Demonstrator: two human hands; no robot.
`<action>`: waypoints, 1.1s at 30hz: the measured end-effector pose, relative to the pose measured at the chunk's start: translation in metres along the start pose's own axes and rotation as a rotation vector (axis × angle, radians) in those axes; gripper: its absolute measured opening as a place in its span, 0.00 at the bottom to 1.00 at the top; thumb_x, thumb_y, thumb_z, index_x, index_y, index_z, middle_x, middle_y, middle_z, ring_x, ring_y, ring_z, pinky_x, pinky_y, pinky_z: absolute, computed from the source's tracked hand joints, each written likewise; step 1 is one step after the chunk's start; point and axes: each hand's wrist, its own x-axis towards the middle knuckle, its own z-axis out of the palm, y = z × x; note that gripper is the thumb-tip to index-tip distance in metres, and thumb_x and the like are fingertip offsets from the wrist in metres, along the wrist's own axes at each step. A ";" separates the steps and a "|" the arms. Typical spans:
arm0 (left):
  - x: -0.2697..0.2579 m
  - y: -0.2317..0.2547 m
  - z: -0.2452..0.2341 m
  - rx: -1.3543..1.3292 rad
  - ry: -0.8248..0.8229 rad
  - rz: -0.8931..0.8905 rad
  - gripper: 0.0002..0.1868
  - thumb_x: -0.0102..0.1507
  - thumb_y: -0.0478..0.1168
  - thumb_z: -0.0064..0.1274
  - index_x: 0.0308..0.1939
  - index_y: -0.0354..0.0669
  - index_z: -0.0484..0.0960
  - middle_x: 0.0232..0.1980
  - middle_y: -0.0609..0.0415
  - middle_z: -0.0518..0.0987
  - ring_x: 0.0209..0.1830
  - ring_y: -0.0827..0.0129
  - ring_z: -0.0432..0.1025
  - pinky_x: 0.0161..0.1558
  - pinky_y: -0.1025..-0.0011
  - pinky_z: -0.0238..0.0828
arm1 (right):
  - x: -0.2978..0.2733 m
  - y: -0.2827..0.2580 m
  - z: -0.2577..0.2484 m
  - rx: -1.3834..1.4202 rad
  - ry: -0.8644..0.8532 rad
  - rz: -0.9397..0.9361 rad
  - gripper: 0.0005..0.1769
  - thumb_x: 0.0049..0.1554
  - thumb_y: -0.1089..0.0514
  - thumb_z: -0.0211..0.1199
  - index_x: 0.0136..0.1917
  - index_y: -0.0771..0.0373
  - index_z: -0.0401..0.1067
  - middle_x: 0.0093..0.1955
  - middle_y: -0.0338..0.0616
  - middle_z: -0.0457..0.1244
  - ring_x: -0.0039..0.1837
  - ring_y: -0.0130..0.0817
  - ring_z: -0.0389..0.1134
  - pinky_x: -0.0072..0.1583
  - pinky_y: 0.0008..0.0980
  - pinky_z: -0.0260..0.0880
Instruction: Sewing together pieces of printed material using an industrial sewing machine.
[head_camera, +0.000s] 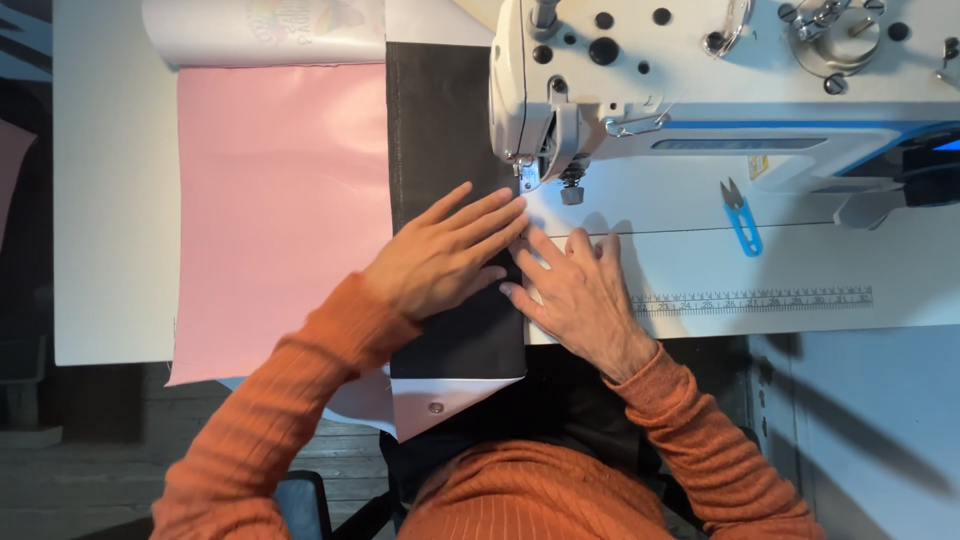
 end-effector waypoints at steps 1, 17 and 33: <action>-0.001 -0.004 0.007 0.002 0.002 -0.004 0.35 0.66 0.51 0.54 0.74 0.40 0.68 0.76 0.46 0.68 0.77 0.58 0.62 0.76 0.52 0.54 | 0.000 -0.002 -0.002 0.000 0.000 -0.005 0.24 0.61 0.36 0.60 0.60 0.53 0.73 0.68 0.35 0.59 0.57 0.41 0.60 0.57 0.53 0.60; 0.002 -0.030 0.039 -0.066 -0.039 -0.008 0.41 0.67 0.66 0.48 0.72 0.40 0.68 0.78 0.50 0.65 0.81 0.57 0.54 0.80 0.50 0.42 | -0.004 0.015 -0.006 0.122 0.086 -0.110 0.40 0.58 0.31 0.58 0.72 0.60 0.68 0.81 0.36 0.52 0.53 0.42 0.59 0.61 0.55 0.57; 0.004 -0.053 0.041 -0.030 -0.048 0.000 0.40 0.66 0.71 0.47 0.69 0.45 0.75 0.74 0.52 0.71 0.79 0.56 0.57 0.79 0.42 0.36 | 0.010 0.019 0.004 0.009 0.089 -0.139 0.41 0.56 0.27 0.58 0.68 0.60 0.70 0.80 0.35 0.53 0.48 0.39 0.59 0.57 0.51 0.56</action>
